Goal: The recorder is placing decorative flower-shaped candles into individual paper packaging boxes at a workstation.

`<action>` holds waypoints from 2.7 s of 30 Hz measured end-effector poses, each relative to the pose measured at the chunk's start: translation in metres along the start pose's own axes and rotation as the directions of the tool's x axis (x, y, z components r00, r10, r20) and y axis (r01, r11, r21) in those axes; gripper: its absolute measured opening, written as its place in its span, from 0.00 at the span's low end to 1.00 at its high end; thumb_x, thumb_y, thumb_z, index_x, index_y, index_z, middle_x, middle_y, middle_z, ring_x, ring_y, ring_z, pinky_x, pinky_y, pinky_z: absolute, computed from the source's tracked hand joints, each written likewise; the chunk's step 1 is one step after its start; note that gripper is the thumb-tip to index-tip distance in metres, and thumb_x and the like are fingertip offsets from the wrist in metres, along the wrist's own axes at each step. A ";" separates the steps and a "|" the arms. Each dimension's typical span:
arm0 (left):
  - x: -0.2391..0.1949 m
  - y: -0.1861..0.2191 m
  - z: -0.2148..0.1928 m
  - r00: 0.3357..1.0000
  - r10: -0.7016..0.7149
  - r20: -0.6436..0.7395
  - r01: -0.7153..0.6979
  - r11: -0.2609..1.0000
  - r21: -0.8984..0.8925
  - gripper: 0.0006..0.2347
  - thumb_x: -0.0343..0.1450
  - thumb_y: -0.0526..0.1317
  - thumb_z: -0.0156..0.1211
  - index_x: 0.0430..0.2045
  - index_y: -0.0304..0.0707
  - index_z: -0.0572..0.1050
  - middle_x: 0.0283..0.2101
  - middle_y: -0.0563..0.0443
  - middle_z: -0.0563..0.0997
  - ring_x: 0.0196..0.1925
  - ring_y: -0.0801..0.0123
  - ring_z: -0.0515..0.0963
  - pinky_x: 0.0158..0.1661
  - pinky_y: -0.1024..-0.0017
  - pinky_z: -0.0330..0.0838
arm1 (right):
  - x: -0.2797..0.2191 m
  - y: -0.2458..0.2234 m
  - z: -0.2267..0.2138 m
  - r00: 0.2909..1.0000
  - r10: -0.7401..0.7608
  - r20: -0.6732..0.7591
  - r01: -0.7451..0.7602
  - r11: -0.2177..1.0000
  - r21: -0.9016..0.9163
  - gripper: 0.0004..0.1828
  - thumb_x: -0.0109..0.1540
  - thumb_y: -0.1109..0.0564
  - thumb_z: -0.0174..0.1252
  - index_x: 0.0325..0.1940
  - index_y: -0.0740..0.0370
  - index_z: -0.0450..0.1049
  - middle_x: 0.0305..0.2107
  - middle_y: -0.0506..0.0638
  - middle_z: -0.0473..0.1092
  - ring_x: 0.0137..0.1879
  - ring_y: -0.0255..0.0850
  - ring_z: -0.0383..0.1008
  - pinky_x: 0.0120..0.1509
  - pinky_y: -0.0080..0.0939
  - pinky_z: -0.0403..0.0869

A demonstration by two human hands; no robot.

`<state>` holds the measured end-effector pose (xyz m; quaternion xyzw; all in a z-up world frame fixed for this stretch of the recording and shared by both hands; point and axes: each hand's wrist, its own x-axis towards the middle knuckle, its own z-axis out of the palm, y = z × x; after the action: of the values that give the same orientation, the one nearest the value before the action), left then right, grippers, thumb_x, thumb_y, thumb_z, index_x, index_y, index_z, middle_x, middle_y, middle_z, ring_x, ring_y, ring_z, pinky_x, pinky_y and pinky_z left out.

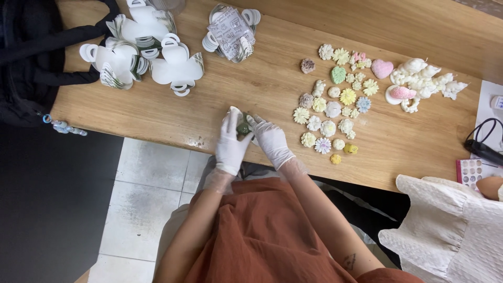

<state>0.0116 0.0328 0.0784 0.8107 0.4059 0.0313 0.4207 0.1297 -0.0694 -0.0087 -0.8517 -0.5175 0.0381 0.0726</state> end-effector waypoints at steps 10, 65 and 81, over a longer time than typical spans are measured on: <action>0.039 -0.111 0.049 0.985 -0.144 -0.092 0.104 0.931 -0.350 0.36 0.69 0.46 0.68 0.72 0.43 0.57 0.60 0.38 0.77 0.60 0.56 0.79 0.57 0.65 0.73 | -0.006 0.004 -0.017 0.992 -0.107 -0.065 0.110 0.993 0.047 0.21 0.64 0.48 0.56 0.61 0.46 0.76 0.55 0.50 0.74 0.44 0.49 0.79 0.45 0.48 0.78; 0.051 -0.038 0.034 0.874 0.428 0.229 -0.480 0.832 0.278 0.07 0.77 0.44 0.53 0.41 0.43 0.74 0.43 0.45 0.81 0.45 0.50 0.82 0.43 0.56 0.76 | -0.014 0.001 -0.040 0.868 0.431 0.247 -0.468 0.539 0.700 0.24 0.64 0.59 0.57 0.66 0.49 0.73 0.42 0.56 0.79 0.44 0.44 0.82 0.51 0.41 0.78; 0.043 0.006 0.009 0.789 0.609 0.083 -0.600 0.732 0.323 0.06 0.70 0.36 0.57 0.35 0.49 0.81 0.58 0.54 0.77 0.51 0.60 0.81 0.51 0.65 0.74 | 0.008 0.038 -0.035 0.851 0.321 0.416 -0.382 -0.164 0.909 0.18 0.71 0.54 0.64 0.65 0.58 0.76 0.62 0.64 0.72 0.60 0.46 0.74 0.60 0.38 0.76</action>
<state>0.0478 0.0545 0.0643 0.9567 0.1257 0.1090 0.2390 0.1717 -0.0827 0.0199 -0.6384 -0.0769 0.4316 0.6326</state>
